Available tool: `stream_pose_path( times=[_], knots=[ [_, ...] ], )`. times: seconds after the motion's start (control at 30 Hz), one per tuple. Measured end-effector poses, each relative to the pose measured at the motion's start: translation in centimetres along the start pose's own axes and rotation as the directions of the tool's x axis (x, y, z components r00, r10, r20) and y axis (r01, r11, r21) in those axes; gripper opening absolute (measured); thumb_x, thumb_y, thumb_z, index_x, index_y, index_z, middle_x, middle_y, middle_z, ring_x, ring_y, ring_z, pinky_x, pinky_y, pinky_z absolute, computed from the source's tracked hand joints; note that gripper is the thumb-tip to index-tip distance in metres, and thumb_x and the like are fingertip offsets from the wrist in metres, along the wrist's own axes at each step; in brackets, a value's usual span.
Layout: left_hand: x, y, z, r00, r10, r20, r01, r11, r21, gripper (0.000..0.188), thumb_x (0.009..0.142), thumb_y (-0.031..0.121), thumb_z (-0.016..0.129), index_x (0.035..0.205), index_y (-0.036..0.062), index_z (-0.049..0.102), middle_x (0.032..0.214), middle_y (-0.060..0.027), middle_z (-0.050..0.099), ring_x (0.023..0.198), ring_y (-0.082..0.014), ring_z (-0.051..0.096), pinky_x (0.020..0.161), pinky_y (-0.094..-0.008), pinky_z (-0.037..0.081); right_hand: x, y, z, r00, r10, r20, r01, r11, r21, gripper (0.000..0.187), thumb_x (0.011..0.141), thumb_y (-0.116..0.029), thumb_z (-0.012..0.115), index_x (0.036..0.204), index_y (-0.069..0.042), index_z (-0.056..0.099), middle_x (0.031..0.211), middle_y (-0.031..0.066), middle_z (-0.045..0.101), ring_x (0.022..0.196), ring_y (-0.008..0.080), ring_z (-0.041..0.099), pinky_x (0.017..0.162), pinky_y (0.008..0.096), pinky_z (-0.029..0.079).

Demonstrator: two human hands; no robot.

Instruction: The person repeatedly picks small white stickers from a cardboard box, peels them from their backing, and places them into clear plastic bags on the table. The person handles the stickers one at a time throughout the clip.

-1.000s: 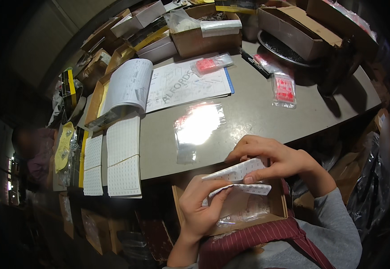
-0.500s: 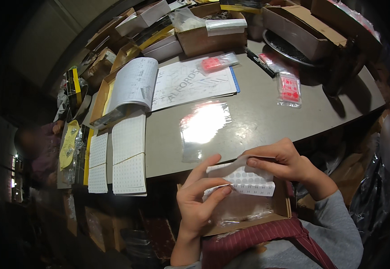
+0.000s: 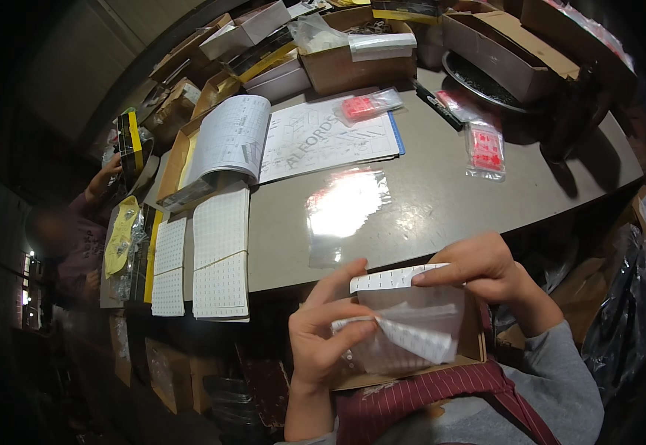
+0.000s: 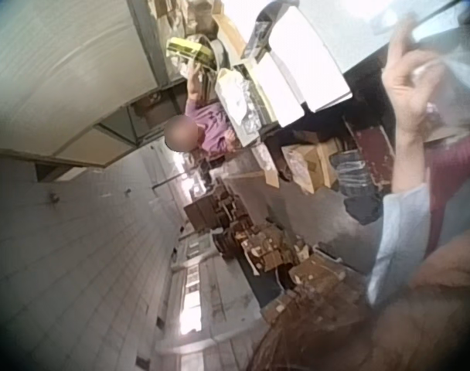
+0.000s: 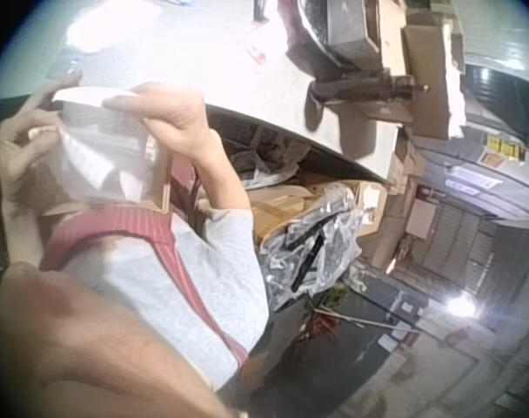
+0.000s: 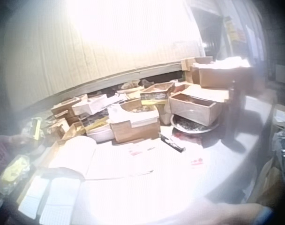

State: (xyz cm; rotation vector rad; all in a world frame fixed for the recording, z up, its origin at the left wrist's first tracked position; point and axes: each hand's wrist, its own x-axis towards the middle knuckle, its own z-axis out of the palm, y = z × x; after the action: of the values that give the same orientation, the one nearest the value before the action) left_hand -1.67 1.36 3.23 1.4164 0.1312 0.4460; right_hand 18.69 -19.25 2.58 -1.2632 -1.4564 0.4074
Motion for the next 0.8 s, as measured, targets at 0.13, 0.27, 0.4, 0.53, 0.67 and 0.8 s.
stream_pose_path(
  times=[0.13, 0.27, 0.4, 0.53, 0.67, 0.8],
  knots=[
    [0.4, 0.4, -0.6, 0.99, -0.077, 0.12, 0.083, 0.996, -0.045, 0.02, 0.076, 0.0, 0.082, 0.095, -0.0044, 0.081, 0.153, -0.0264, 0.05, 0.128, -0.0319, 0.06, 0.108, -0.0377, 0.046, 0.1, -0.6, 1.1, 0.982, -0.18, 0.049, 0.186, 0.92, -0.344, 0.049, 0.074, 0.005, 0.07, 0.122, -0.005, 0.077, 0.108, 0.019, 0.075, 0.087, 0.0279, 0.076, 0.072, 0.0314, 0.061],
    [0.2, 0.2, 0.1, 0.995, -0.092, 0.029, 0.09, 0.993, 0.08, 0.018, 0.078, -0.002, 0.081, 0.096, -0.0042, 0.08, 0.135, -0.0222, 0.064, 0.115, -0.0264, 0.065, 0.098, -0.0342, 0.05, 0.1, -1.0, 1.7, 0.97, -0.232, 0.067, 0.238, 0.877, -0.417, 0.048, 0.075, 0.004, 0.073, 0.121, -0.006, 0.077, 0.111, 0.0189, 0.074, 0.088, 0.0271, 0.076, 0.069, 0.0317, 0.061],
    [0.0, 0.4, 0.5, 0.999, -0.03, -0.041, 0.037, 0.982, 0.185, 0.016, 0.081, -0.004, 0.08, 0.097, -0.0032, 0.08, 0.104, -0.0141, 0.072, 0.093, -0.0201, 0.068, 0.081, -0.0293, 0.052, 0.2, -0.8, 0.8, 0.983, -0.161, 0.089, 0.173, 0.974, -0.149, 0.053, 0.072, 0.005, 0.065, 0.122, -0.003, 0.076, 0.114, 0.0213, 0.073, 0.095, 0.0311, 0.075, 0.079, 0.0345, 0.061],
    [-0.1, 0.3, 1.0, 0.993, 0.107, -0.056, -0.08, 0.929, 0.361, 0.017, 0.08, -0.005, 0.081, 0.097, -0.0021, 0.08, 0.091, -0.0109, 0.072, 0.085, -0.0181, 0.067, 0.075, -0.0269, 0.051, 1.0, -1.3, 0.2, 0.999, -0.054, -0.002, 0.054, 0.998, -0.015, 0.043, 0.077, 0.0, 0.066, 0.119, 0.004, 0.073, 0.116, 0.0187, 0.072, 0.103, 0.0294, 0.073, 0.087, 0.0389, 0.058],
    [-0.2, -0.2, 1.4, 0.985, 0.162, -0.067, -0.127, 0.922, 0.366, 0.02, 0.079, -0.005, 0.082, 0.099, -0.0015, 0.081, 0.091, -0.0108, 0.072, 0.083, -0.0177, 0.067, 0.073, -0.0265, 0.05, 1.2, -0.2, 1.4, 0.994, 0.096, -0.045, -0.1, 0.991, -0.091, 0.053, 0.087, -0.025, 0.083, 0.13, 0.001, 0.063, 0.115, 0.0144, 0.071, 0.097, 0.0254, 0.072, 0.08, 0.0352, 0.057],
    [-0.3, 0.1, 2.0, 0.985, 0.134, -0.106, -0.086, 0.926, 0.368, 0.015, 0.078, -0.005, 0.08, 0.093, -0.0046, 0.079, 0.091, -0.0122, 0.072, 0.087, -0.0184, 0.068, 0.079, -0.0277, 0.051, 1.0, -0.3, 2.1, 0.977, 0.204, -0.066, -0.21, 0.974, -0.089, 0.048, 0.09, -0.021, 0.08, 0.13, 0.0, 0.064, 0.11, 0.0132, 0.072, 0.095, 0.0213, 0.073, 0.077, 0.0323, 0.057]
  ],
)
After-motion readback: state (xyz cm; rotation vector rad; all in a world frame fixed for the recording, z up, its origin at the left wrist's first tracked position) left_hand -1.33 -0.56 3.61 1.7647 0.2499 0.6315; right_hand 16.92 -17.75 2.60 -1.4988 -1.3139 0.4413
